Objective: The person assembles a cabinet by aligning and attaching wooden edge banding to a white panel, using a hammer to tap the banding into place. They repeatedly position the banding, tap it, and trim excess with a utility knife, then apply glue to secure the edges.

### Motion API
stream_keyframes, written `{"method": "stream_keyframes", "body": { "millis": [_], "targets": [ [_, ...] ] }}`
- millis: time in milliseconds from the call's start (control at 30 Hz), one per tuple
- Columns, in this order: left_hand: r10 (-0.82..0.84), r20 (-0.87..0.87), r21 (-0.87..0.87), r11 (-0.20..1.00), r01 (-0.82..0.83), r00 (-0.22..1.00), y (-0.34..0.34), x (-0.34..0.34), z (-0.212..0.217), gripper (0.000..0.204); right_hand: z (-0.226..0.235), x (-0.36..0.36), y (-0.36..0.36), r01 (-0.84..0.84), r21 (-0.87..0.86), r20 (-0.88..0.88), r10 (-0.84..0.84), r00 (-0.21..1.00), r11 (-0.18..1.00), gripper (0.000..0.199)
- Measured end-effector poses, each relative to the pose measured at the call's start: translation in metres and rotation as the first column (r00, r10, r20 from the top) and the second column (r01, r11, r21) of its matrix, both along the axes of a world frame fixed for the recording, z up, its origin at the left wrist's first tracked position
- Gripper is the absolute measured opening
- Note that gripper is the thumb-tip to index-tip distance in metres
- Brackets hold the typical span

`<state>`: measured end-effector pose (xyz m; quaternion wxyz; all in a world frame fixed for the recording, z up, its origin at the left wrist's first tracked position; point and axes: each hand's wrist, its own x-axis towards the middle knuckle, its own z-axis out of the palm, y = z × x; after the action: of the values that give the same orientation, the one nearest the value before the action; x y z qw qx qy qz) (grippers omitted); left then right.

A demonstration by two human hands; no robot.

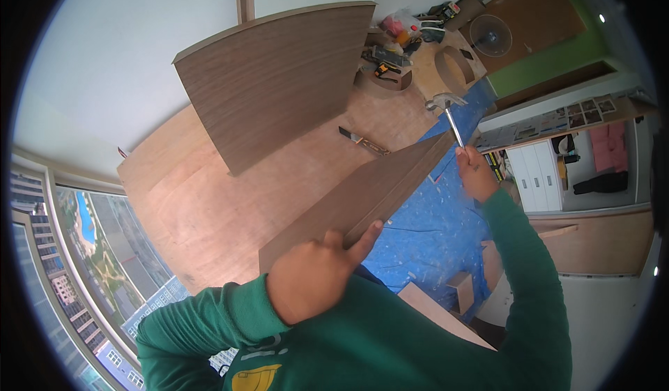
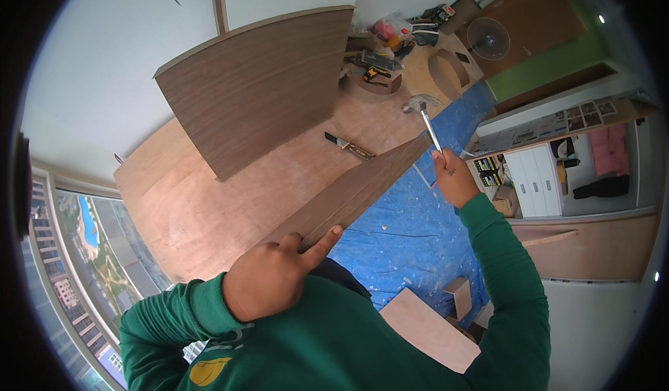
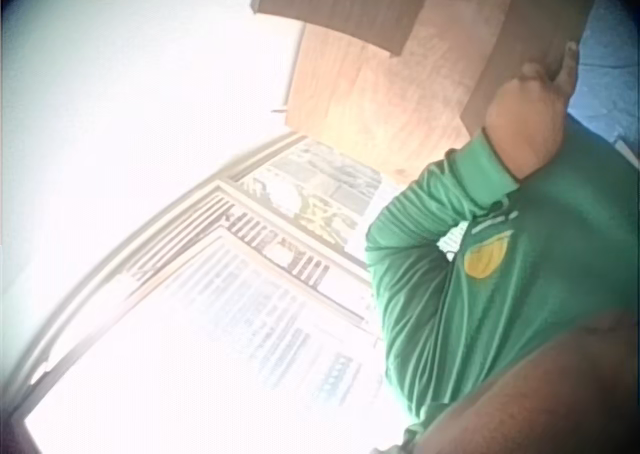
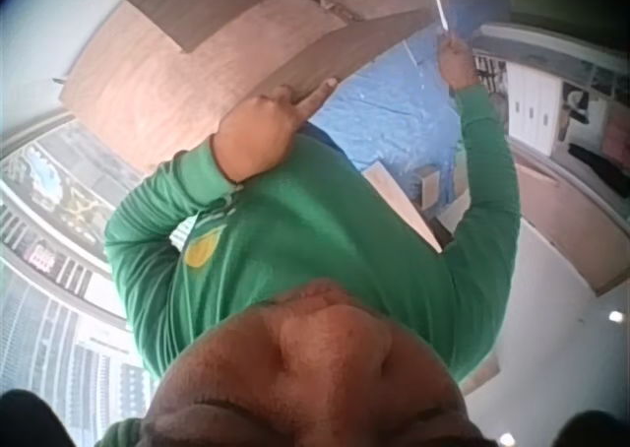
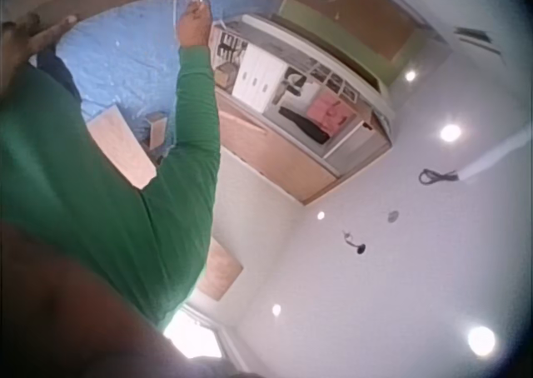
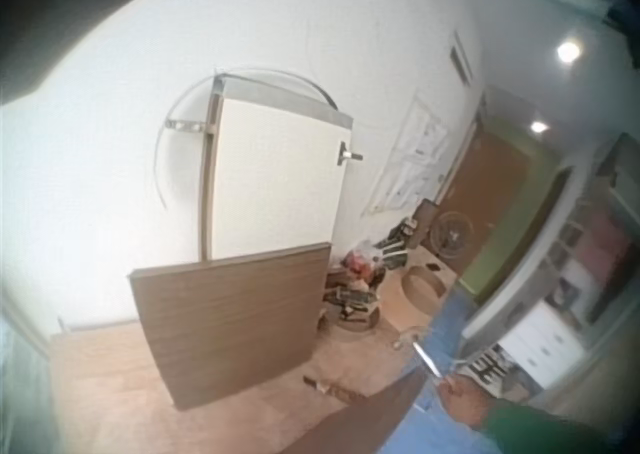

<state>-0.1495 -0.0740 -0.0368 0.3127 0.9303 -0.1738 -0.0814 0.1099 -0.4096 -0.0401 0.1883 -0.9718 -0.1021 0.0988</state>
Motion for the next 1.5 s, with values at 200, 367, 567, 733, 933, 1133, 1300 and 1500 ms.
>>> {"method": "stream_keyframes", "body": {
  "millis": [200, 367, 567, 733, 933, 1133, 1300, 1500],
  "targets": [
    [0.008, 0.02, -0.028, 1.0, -0.007, 1.0, 0.001, 0.001, -0.003, 0.087, 0.008, -0.094, 0.053, -0.158, 0.153, -0.083, 0.173, 0.981, 0.975, 0.032],
    [0.009, -0.006, -0.022, 1.0, -0.009, 1.0, 0.002, 0.002, -0.004, 0.091, 0.006, -0.133, 0.068, -0.182, 0.184, -0.108, 0.204, 0.973, 0.966, 0.032],
    [-0.004, -0.022, 0.02, 1.0, 0.005, 1.0, 0.006, 0.005, -0.003, 0.09, 0.006, -0.057, 0.031, 0.016, 0.156, -0.08, -0.003, 0.997, 0.988, 0.034],
    [-0.01, -0.002, 0.012, 1.0, 0.01, 1.0, 0.006, 0.005, -0.002, 0.091, 0.007, -0.078, 0.049, 0.325, 0.551, -0.302, -0.18, 0.936, 0.768, 0.033],
    [-0.01, 0.004, 0.009, 1.0, 0.01, 1.0, 0.001, 0.001, -0.001, 0.092, 0.003, -0.099, 0.081, 0.354, 0.743, -0.295, -0.197, 0.935, 0.568, 0.028],
    [-0.004, 0.029, -0.005, 1.0, 0.004, 1.0, -0.002, -0.002, -0.003, 0.093, -0.001, -0.104, 0.088, 0.51, 0.703, -0.423, -0.284, 0.86, 0.496, 0.022],
    [0.007, 0.052, -0.055, 0.998, -0.004, 0.999, -0.001, -0.001, 0.0, 0.092, -0.002, -0.116, 0.085, 0.495, 0.774, -0.47, -0.165, 0.867, 0.395, 0.023],
    [0.043, -0.049, -0.011, 0.999, -0.044, 0.998, 0.001, -0.001, 0.009, 0.088, 0.007, -0.131, 0.065, 0.389, 0.771, -0.34, -0.191, 0.921, 0.503, 0.022]
  ]
}}
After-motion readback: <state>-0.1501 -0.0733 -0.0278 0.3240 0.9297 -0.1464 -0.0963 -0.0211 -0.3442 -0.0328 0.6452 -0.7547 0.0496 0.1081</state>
